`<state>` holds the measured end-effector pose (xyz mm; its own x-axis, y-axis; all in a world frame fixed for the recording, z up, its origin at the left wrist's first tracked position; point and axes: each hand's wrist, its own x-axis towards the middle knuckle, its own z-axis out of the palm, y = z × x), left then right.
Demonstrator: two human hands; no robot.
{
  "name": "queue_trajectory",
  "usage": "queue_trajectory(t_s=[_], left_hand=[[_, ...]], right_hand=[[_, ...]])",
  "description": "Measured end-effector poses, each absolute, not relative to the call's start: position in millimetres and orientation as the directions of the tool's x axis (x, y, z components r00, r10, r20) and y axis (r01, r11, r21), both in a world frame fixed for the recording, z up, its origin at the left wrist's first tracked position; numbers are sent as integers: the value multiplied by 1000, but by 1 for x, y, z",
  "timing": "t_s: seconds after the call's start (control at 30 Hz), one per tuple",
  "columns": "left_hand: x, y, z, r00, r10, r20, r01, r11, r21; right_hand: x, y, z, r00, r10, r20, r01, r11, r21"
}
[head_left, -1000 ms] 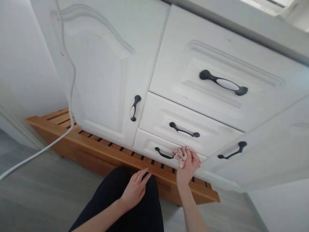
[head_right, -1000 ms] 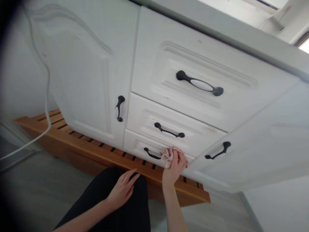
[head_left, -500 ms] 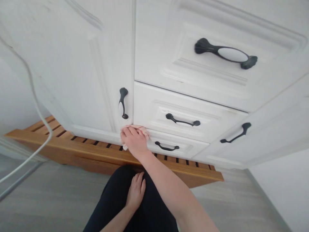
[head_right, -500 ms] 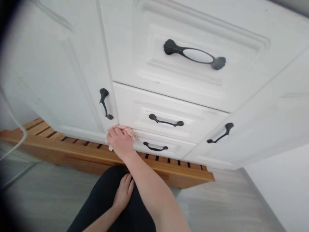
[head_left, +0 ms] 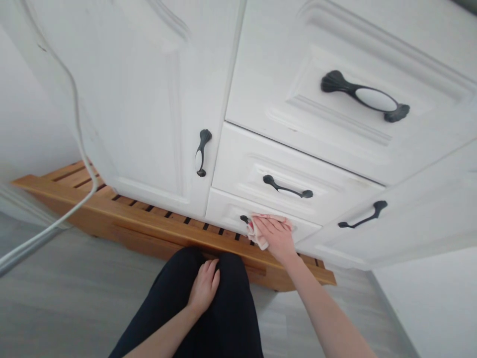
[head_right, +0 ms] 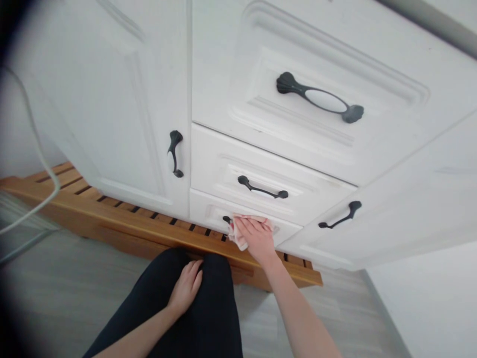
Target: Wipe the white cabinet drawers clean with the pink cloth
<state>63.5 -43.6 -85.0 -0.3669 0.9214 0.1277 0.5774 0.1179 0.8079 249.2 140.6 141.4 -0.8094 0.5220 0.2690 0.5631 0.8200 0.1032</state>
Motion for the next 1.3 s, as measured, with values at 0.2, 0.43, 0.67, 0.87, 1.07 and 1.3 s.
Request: queue_trajectory(t_s=[0.2, 0.43, 0.67, 0.87, 1.07, 1.3], left_hand=[[64, -44, -87, -367, 923, 121, 555, 113, 824], [67, -43, -88, -386, 915, 118, 535, 117, 837], [66, -44, -87, -374, 920, 114, 585, 139, 799], [64, -45, -87, -368, 922, 120, 609, 142, 780], [64, -43, -91, -370, 921, 123, 607, 140, 782], [64, -41, -98, -369, 922, 120, 598, 137, 790]], right_hand=[[347, 140, 104, -642, 637, 426, 728, 680, 81], [300, 105, 120, -259, 741, 620, 682, 595, -425], [120, 127, 165, -463, 258, 848, 506, 863, 14], [78, 141, 97, -835, 183, 519, 295, 945, 141], [87, 133, 52, -930, 176, 322, 214, 973, 89], [40, 126, 89, -895, 194, 402, 250, 964, 91]])
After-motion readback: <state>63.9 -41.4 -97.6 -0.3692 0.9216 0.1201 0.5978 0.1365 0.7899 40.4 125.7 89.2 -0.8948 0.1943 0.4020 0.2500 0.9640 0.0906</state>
